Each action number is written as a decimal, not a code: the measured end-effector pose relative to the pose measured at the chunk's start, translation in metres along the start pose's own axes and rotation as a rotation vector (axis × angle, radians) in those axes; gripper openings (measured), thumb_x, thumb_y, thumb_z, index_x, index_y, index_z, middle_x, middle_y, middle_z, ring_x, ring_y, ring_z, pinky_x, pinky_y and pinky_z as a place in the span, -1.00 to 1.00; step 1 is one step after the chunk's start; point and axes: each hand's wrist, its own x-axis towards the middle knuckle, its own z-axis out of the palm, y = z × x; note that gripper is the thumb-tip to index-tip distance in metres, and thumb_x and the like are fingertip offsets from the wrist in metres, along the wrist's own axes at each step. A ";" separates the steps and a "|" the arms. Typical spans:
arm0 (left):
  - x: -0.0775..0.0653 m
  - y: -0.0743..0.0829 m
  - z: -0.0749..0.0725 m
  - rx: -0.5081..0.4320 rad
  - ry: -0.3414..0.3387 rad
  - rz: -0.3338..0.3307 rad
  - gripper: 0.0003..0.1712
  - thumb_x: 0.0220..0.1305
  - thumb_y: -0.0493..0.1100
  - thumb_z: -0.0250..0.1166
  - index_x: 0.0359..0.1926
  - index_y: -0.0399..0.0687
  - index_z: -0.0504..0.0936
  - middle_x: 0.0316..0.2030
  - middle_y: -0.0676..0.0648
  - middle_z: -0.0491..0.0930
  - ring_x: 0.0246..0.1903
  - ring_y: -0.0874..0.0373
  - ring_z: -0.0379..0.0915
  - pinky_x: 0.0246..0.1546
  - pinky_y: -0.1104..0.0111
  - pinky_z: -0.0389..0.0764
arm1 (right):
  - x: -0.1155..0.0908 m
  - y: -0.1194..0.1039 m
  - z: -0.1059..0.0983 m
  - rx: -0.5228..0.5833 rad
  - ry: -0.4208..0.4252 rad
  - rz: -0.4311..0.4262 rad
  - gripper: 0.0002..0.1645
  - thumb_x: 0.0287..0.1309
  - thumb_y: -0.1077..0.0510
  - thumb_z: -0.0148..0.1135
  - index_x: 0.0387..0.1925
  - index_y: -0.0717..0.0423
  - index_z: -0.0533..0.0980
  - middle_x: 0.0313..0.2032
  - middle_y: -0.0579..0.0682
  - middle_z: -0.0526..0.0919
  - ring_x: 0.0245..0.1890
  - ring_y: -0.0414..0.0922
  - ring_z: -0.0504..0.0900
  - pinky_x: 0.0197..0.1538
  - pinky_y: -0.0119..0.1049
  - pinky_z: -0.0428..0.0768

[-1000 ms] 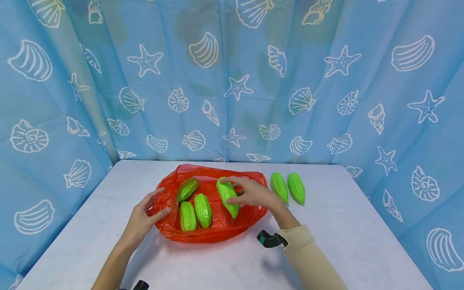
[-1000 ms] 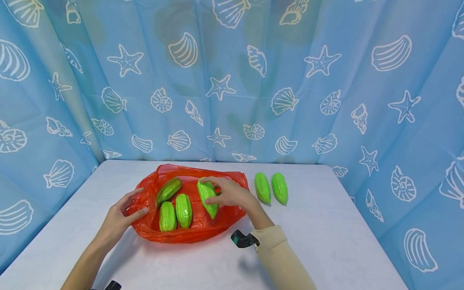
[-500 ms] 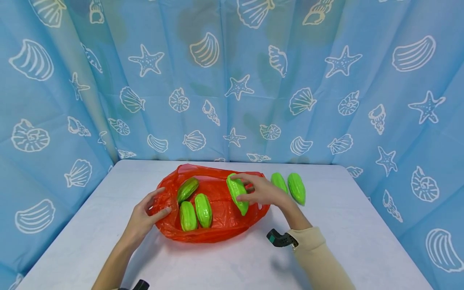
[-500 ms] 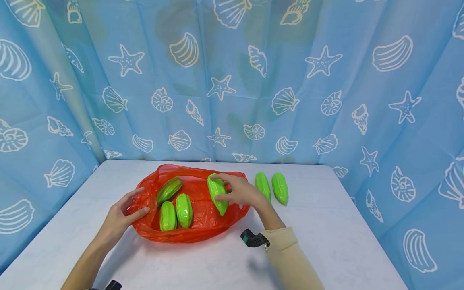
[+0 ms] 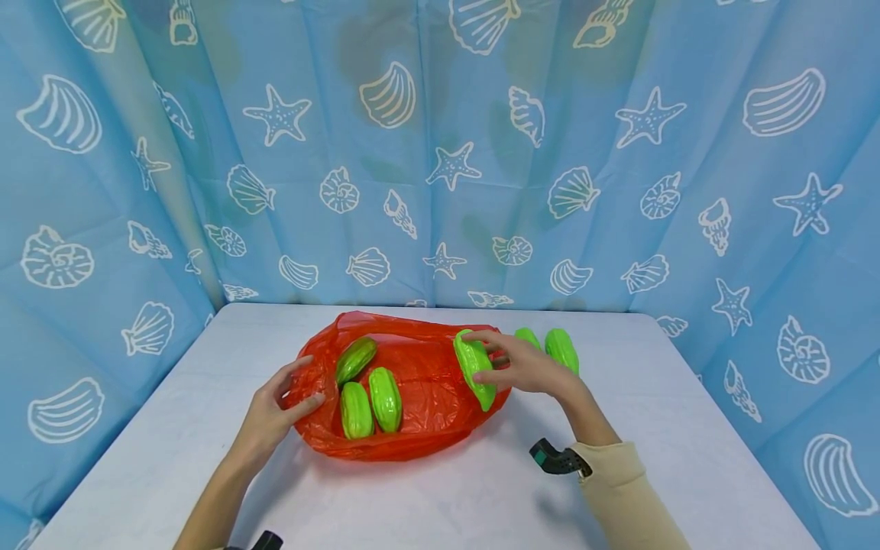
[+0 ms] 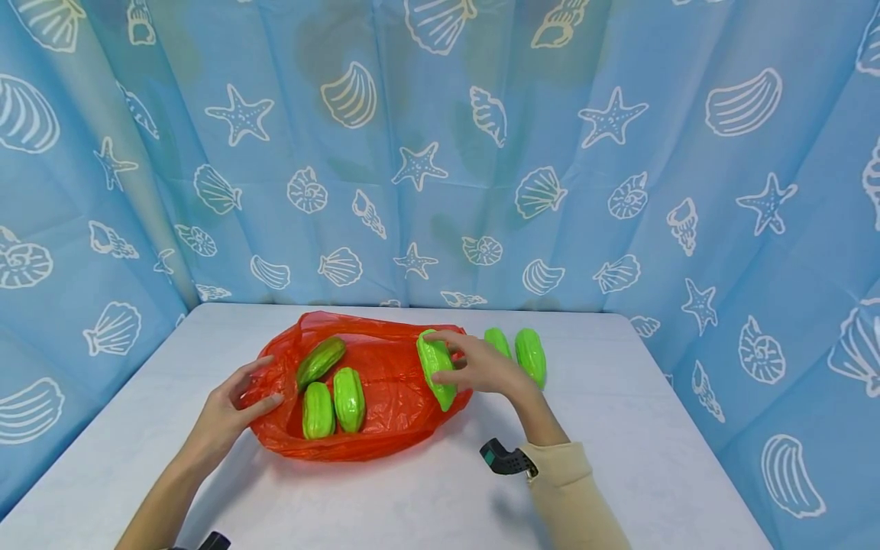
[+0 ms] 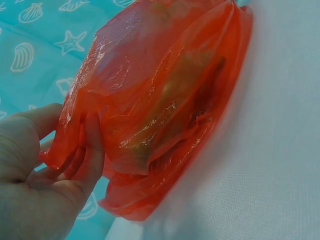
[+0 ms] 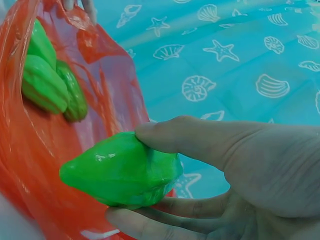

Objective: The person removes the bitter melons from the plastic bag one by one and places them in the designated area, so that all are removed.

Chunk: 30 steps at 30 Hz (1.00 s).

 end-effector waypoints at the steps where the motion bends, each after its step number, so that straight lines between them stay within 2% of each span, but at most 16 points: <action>1: 0.000 0.000 0.000 0.000 0.001 0.001 -0.15 0.23 0.07 0.37 0.47 0.20 0.18 0.38 -0.18 0.33 0.28 -0.16 0.38 -0.01 0.30 0.69 | -0.002 0.000 -0.001 0.003 0.001 0.004 -0.22 0.17 0.10 0.36 0.40 -0.11 0.29 0.28 0.16 0.41 0.20 0.24 0.48 -0.09 -0.15 0.74; 8: 0.000 0.001 -0.001 0.000 0.002 -0.005 -0.14 0.23 0.07 0.37 0.47 0.21 0.18 0.39 -0.18 0.31 0.28 -0.16 0.38 -0.01 0.30 0.69 | -0.011 0.005 -0.007 0.021 0.006 0.058 -0.21 0.16 0.09 0.38 0.40 -0.14 0.29 0.22 0.20 0.44 0.11 0.19 0.52 -0.16 -0.18 0.74; 12: 0.000 0.000 -0.001 0.002 0.004 -0.005 -0.14 0.22 0.07 0.37 0.47 0.20 0.18 0.39 -0.17 0.32 0.28 -0.15 0.38 -0.01 0.29 0.68 | -0.016 0.009 -0.009 0.017 0.002 0.058 -0.22 0.16 0.07 0.37 0.39 -0.12 0.29 0.21 0.23 0.43 0.07 0.16 0.54 -0.18 -0.19 0.74; 20: 0.000 0.000 -0.001 0.002 0.003 0.004 -0.15 0.23 0.06 0.37 0.47 0.20 0.18 0.38 -0.17 0.33 0.28 -0.15 0.38 -0.01 0.31 0.69 | -0.027 0.014 -0.016 0.039 0.008 0.046 -0.19 0.19 0.04 0.35 0.42 -0.12 0.25 0.26 0.31 0.36 0.17 0.29 0.50 -0.13 -0.14 0.74; 30: 0.000 0.000 0.000 -0.008 -0.002 0.011 -0.16 0.24 0.06 0.36 0.47 0.20 0.19 0.38 -0.18 0.33 0.28 -0.15 0.38 -0.02 0.33 0.69 | -0.040 0.023 -0.026 0.032 0.029 0.043 -0.19 0.20 0.04 0.34 0.43 -0.09 0.24 0.23 0.30 0.39 0.16 0.30 0.49 -0.12 -0.12 0.74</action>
